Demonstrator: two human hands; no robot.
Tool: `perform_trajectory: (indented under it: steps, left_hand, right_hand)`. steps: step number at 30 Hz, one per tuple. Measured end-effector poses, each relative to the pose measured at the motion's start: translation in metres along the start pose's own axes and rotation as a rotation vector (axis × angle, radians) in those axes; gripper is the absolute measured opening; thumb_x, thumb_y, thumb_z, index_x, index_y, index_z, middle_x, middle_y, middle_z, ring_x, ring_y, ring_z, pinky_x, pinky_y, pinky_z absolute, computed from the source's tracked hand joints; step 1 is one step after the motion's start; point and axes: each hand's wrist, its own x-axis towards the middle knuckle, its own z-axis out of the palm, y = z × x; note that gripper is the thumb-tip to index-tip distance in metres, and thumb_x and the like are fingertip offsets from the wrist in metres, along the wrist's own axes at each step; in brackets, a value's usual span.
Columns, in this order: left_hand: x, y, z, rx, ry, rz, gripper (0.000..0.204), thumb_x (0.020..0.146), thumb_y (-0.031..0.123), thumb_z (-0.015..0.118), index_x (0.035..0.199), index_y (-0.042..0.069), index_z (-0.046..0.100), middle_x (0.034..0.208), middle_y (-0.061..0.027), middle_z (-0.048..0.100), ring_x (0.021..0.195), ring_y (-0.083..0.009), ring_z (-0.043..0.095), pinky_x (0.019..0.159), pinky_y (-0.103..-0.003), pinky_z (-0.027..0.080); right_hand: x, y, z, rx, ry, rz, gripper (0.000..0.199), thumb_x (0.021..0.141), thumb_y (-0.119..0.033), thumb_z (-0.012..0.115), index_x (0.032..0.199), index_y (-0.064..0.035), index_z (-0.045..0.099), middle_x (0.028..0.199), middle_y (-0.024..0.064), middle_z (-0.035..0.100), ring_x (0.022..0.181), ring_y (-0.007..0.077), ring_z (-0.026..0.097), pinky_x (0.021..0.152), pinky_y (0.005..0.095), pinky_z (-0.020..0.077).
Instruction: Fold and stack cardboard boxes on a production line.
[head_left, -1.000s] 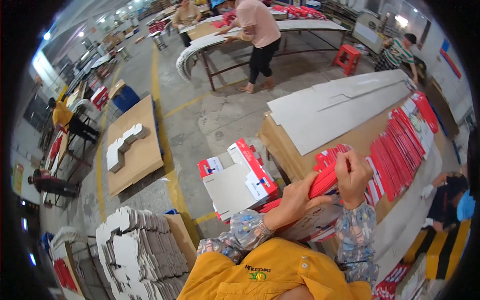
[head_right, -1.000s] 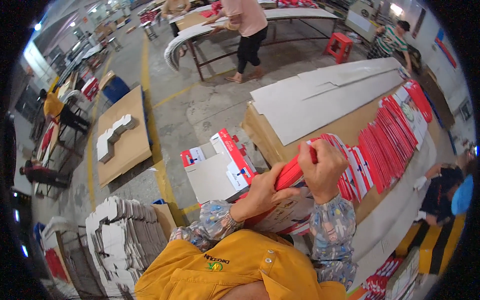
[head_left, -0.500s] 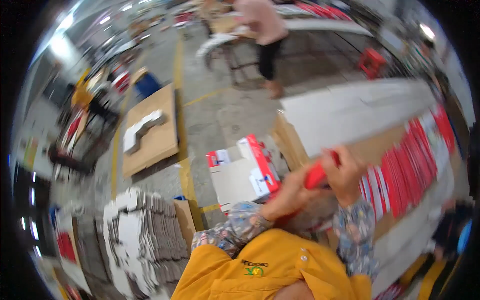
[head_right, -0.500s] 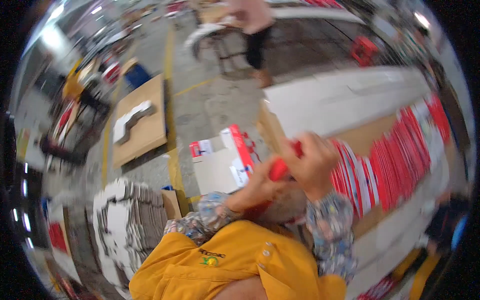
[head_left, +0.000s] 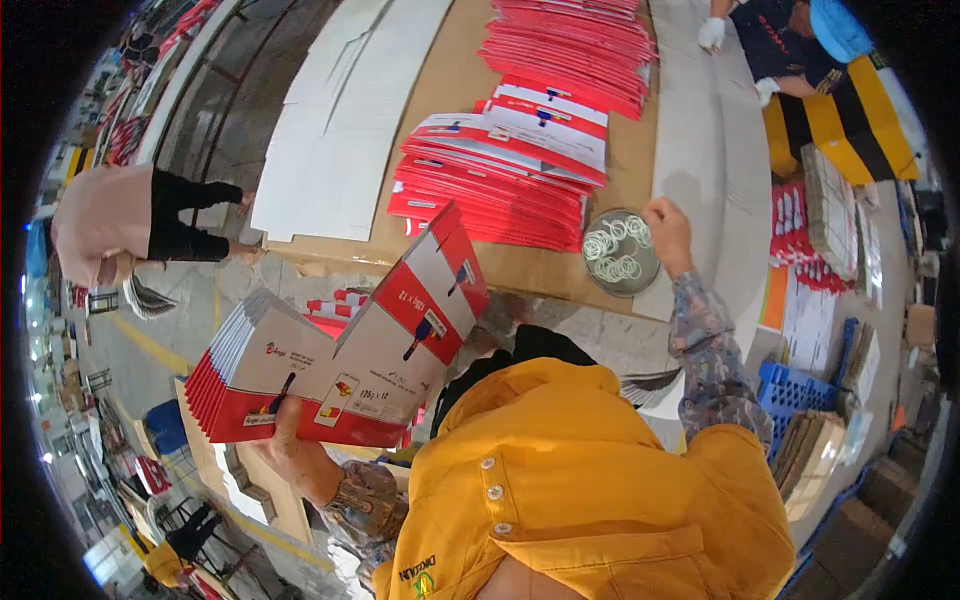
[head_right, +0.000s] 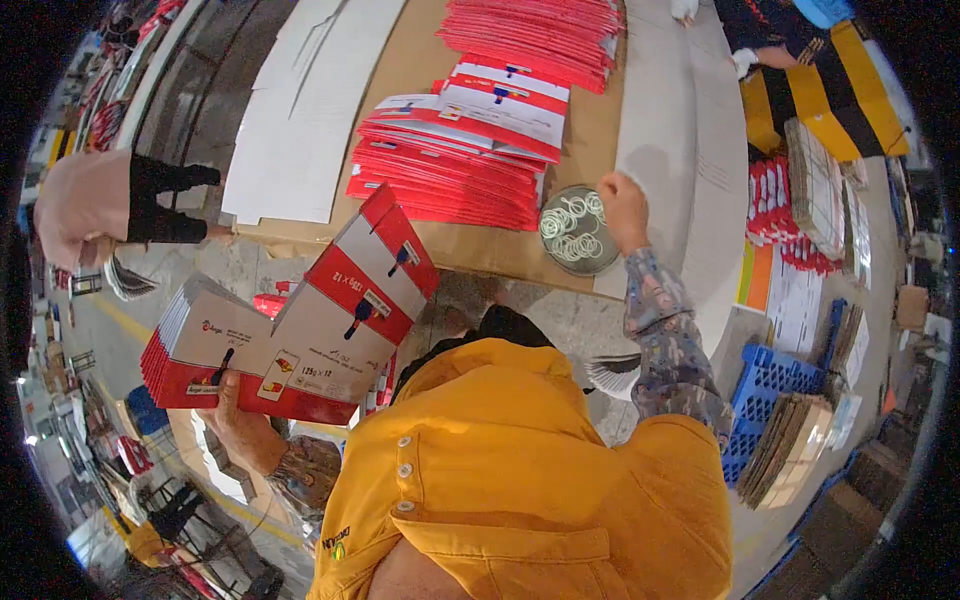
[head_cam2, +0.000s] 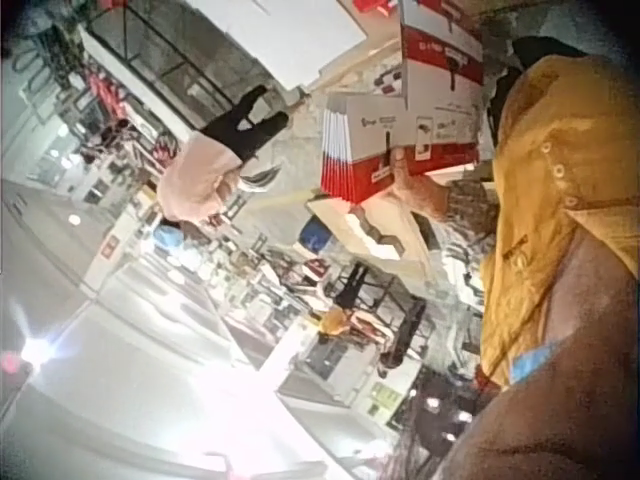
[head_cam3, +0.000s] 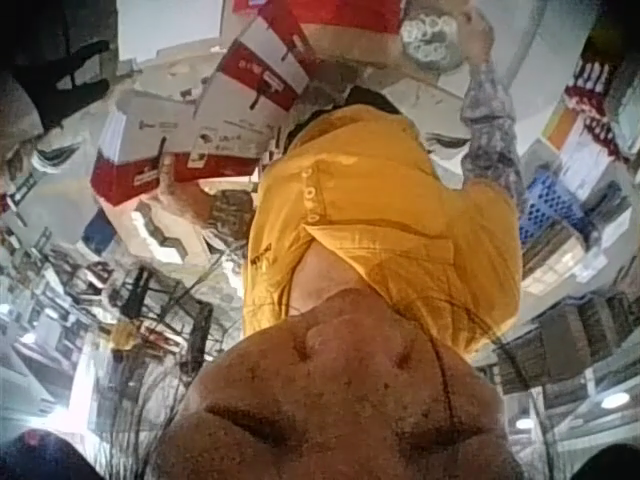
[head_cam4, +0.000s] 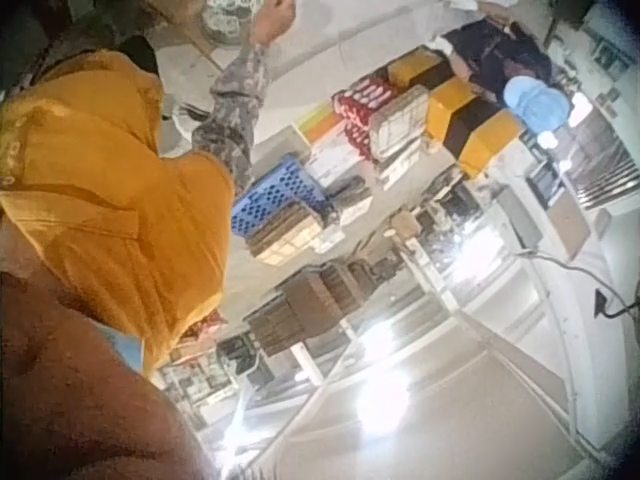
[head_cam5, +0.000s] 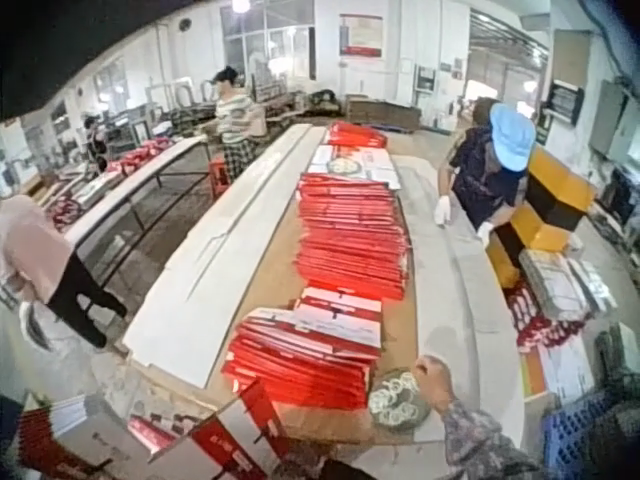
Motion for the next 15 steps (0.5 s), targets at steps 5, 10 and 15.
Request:
perform_trajectory:
  steps: [5, 10, 15]
  left_hand:
    - [-0.014, -0.007, 0.006, 0.051, -0.08, -0.008, 0.077, 0.06, 0.016, 0.084, 0.124, 0.002, 0.044, 0.113, -0.0107, 0.054, 0.102, -0.0261, 0.053, 0.085, -0.037, 0.05]
    - [-0.028, -0.004, 0.013, 0.095, -0.121, 0.003, 0.076, 0.058, 0.025, 0.087, 0.118, 0.0, 0.048, 0.108, -0.0093, 0.055, 0.096, -0.0245, 0.054, 0.081, -0.039, 0.047]
    - [-0.031, -0.013, 0.0, 0.321, -0.176, 0.033, 0.075, 0.058, 0.033, 0.086, 0.113, -0.001, 0.05, 0.107, -0.0108, 0.055, 0.094, -0.0251, 0.053, 0.082, -0.04, 0.045]
  right_hand:
    - [-0.03, 0.058, 0.043, -0.149, -0.002, -0.174, 0.013, 0.082, -0.018, 0.057, 0.086, -0.0068, 0.062, 0.086, 0.0123, 0.063, 0.085, 0.0329, 0.058, 0.075, 0.0421, 0.0462]
    - [-0.03, 0.051, 0.061, -0.257, -0.068, -0.397, 0.007, 0.08, -0.014, 0.055, 0.082, -0.007, 0.058, 0.086, 0.0128, 0.056, 0.088, 0.0332, 0.054, 0.076, 0.0446, 0.0446]
    - [-0.03, 0.063, 0.068, -0.35, -0.019, -0.466, 0.005, 0.078, -0.009, 0.055, 0.079, -0.0048, 0.055, 0.085, 0.0128, 0.055, 0.086, 0.0333, 0.053, 0.076, 0.0435, 0.0447]
